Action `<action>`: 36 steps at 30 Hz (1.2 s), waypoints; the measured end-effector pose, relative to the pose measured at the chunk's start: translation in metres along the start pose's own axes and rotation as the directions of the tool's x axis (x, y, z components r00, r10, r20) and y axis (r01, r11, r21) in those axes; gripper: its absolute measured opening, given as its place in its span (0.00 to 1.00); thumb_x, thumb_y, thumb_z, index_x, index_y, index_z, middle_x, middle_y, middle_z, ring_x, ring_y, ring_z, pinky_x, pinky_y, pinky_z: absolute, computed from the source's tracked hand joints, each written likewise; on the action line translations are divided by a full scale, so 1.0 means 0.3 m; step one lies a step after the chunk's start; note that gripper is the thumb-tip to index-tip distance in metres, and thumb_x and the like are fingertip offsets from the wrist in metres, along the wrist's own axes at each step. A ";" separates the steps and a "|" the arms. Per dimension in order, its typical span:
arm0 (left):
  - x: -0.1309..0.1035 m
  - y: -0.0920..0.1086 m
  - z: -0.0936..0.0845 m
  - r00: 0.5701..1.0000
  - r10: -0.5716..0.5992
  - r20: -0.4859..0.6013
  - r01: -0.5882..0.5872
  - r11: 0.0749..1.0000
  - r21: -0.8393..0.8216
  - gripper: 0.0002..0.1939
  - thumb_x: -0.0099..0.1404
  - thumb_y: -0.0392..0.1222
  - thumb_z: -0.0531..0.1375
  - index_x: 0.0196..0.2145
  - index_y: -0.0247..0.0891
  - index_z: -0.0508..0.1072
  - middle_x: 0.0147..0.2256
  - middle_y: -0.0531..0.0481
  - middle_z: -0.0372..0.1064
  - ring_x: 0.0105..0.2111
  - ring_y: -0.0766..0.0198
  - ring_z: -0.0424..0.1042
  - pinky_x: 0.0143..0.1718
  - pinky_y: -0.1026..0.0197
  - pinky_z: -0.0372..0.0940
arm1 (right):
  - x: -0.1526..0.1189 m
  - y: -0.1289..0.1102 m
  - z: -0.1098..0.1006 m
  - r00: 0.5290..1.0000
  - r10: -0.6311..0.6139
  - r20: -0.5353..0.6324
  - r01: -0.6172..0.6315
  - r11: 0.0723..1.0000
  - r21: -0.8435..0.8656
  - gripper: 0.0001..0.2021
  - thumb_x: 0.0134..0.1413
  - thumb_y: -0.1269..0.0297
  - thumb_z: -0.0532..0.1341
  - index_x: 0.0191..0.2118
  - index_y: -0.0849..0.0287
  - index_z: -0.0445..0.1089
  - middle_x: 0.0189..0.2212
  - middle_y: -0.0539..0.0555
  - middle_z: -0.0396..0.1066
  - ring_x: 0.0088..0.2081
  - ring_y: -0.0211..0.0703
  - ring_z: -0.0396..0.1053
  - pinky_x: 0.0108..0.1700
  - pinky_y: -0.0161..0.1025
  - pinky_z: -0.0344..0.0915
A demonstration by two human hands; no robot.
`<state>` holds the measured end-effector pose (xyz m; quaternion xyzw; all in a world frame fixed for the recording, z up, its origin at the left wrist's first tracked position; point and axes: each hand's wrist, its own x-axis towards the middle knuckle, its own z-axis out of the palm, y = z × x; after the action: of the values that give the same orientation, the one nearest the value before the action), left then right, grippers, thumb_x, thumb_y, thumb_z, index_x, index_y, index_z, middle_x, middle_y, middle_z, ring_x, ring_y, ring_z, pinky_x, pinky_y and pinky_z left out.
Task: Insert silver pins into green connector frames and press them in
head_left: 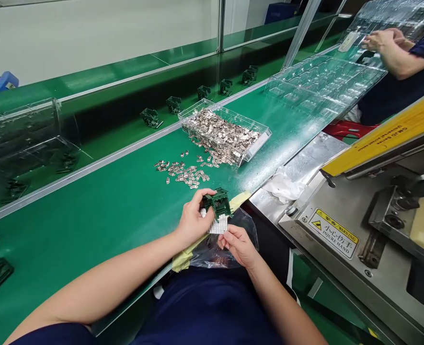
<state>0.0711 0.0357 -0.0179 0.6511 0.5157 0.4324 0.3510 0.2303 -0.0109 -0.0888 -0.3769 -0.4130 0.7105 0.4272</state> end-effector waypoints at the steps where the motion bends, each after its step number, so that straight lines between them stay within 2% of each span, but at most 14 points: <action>1: 0.000 0.002 0.000 1.000 -0.003 0.000 0.003 1.000 0.003 0.19 0.58 0.30 0.56 0.48 0.41 0.65 0.38 0.52 0.70 0.30 0.68 0.67 0.34 0.66 0.62 | 0.002 0.007 -0.004 1.000 -0.008 -0.004 0.008 1.000 -0.019 0.24 0.50 0.40 0.63 0.26 0.60 0.70 0.20 0.49 0.64 0.23 0.38 0.62 0.28 0.36 0.60; 5: 0.001 0.009 0.002 1.000 -0.027 -0.012 0.028 0.999 0.018 0.19 0.58 0.30 0.56 0.48 0.41 0.66 0.35 0.53 0.70 0.28 0.68 0.66 0.33 0.66 0.61 | 0.003 0.021 -0.038 1.000 -0.010 0.013 0.012 0.985 -0.170 0.24 0.52 0.41 0.61 0.25 0.60 0.70 0.19 0.49 0.66 0.21 0.38 0.62 0.26 0.36 0.61; 8: 0.004 0.007 0.005 0.999 -0.032 -0.020 0.031 0.999 -0.012 0.18 0.59 0.31 0.56 0.48 0.41 0.66 0.38 0.52 0.70 0.30 0.68 0.67 0.34 0.66 0.62 | -0.007 0.020 -0.062 1.000 0.016 0.021 -0.008 0.946 -0.325 0.21 0.57 0.47 0.60 0.28 0.61 0.74 0.20 0.50 0.69 0.19 0.36 0.62 0.24 0.34 0.60; 10: 0.008 0.001 0.007 0.999 -0.039 -0.027 0.037 0.998 -0.042 0.18 0.59 0.32 0.57 0.48 0.41 0.66 0.37 0.52 0.69 0.30 0.68 0.67 0.34 0.66 0.62 | -0.022 0.012 -0.068 1.000 0.006 -0.008 -0.009 0.904 -0.428 0.18 0.59 0.52 0.58 0.26 0.60 0.74 0.18 0.49 0.68 0.18 0.36 0.62 0.24 0.34 0.60; 13: 0.014 -0.005 0.005 0.996 -0.061 -0.064 0.054 0.993 -0.109 0.16 0.61 0.35 0.58 0.47 0.41 0.66 0.34 0.53 0.68 0.29 0.67 0.66 0.33 0.65 0.62 | -0.062 -0.026 -0.058 0.995 -0.062 -0.077 0.009 0.832 -0.555 0.14 0.57 0.59 0.60 0.23 0.57 0.74 0.17 0.48 0.68 0.17 0.38 0.61 0.25 0.35 0.60; 16: 0.008 0.009 -0.002 0.993 -0.071 -0.098 0.046 0.971 -0.234 0.14 0.63 0.39 0.59 0.47 0.41 0.65 0.34 0.53 0.67 0.32 0.66 0.68 0.36 0.65 0.63 | -0.109 -0.110 -0.022 0.955 -0.230 -0.184 0.063 0.770 -0.635 0.08 0.56 0.61 0.62 0.31 0.55 0.78 0.26 0.53 0.73 0.26 0.43 0.68 0.31 0.39 0.63; 19: -0.021 0.040 -0.008 0.994 -0.075 -0.078 0.046 0.944 -0.328 0.14 0.65 0.41 0.58 0.48 0.41 0.63 0.35 0.53 0.67 0.33 0.67 0.68 0.35 0.65 0.63 | -0.131 -0.220 0.041 0.839 -0.459 -0.293 0.174 0.736 -0.655 0.04 0.54 0.63 0.65 0.34 0.54 0.78 0.30 0.53 0.71 0.30 0.43 0.68 0.31 0.38 0.64; 20: -0.035 0.051 -0.009 0.995 -0.083 -0.062 0.057 0.939 -0.340 0.14 0.66 0.41 0.58 0.48 0.42 0.63 0.35 0.53 0.66 0.32 0.67 0.67 0.34 0.66 0.63 | -0.128 -0.252 0.065 0.802 -0.507 -0.316 0.211 0.734 -0.645 0.02 0.53 0.64 0.66 0.32 0.53 0.78 0.30 0.52 0.69 0.29 0.42 0.66 0.30 0.37 0.64; 22: -0.061 0.069 -0.011 0.995 -0.096 -0.030 0.080 0.935 -0.345 0.14 0.67 0.40 0.57 0.49 0.42 0.62 0.35 0.53 0.65 0.31 0.68 0.66 0.33 0.66 0.63 | -0.106 -0.297 0.113 0.761 -0.553 -0.338 0.275 0.747 -0.605 0.01 0.50 0.66 0.68 0.30 0.54 0.77 0.29 0.51 0.66 0.27 0.39 0.63 0.28 0.35 0.62; 26: -0.093 0.087 -0.015 0.997 -0.073 0.021 0.076 0.922 -0.380 0.14 0.68 0.39 0.56 0.50 0.43 0.61 0.36 0.53 0.66 0.32 0.68 0.67 0.34 0.66 0.64 | -0.042 -0.305 0.187 0.765 -0.560 -0.317 0.346 0.774 -0.530 0.03 0.52 0.69 0.65 0.32 0.54 0.76 0.37 0.53 0.66 0.36 0.42 0.66 0.32 0.35 0.64; 29: -0.103 0.093 -0.017 0.998 -0.030 0.048 0.049 0.884 -0.464 0.14 0.68 0.37 0.55 0.50 0.45 0.60 0.40 0.52 0.67 0.36 0.68 0.69 0.38 0.67 0.66 | -0.020 -0.282 0.220 0.757 -0.581 -0.300 0.329 0.735 -0.594 0.04 0.56 0.68 0.63 0.35 0.54 0.76 0.43 0.55 0.65 0.45 0.46 0.66 0.39 0.38 0.65; 32: -0.109 0.096 -0.015 0.999 -0.008 0.048 0.031 0.864 -0.503 0.15 0.68 0.36 0.55 0.51 0.46 0.60 0.43 0.52 0.67 0.39 0.69 0.70 0.42 0.66 0.67 | -0.021 -0.271 0.236 0.730 -0.611 -0.306 0.303 0.691 -0.656 0.04 0.56 0.66 0.63 0.31 0.56 0.75 0.44 0.56 0.64 0.48 0.48 0.64 0.44 0.40 0.64; 36: -0.118 0.087 -0.009 0.998 0.028 0.047 0.001 0.854 -0.519 0.15 0.69 0.35 0.54 0.51 0.47 0.60 0.42 0.53 0.67 0.38 0.71 0.70 0.41 0.68 0.67 | -0.026 -0.267 0.240 0.748 -0.544 -0.380 0.275 0.775 -0.569 0.05 0.54 0.64 0.65 0.29 0.58 0.72 0.45 0.56 0.64 0.49 0.49 0.64 0.46 0.41 0.63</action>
<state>0.0748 -0.0045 -0.0005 0.5472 0.3658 0.5405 0.5240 0.1928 -0.0137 0.0123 -0.5454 -0.5167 0.3392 0.5662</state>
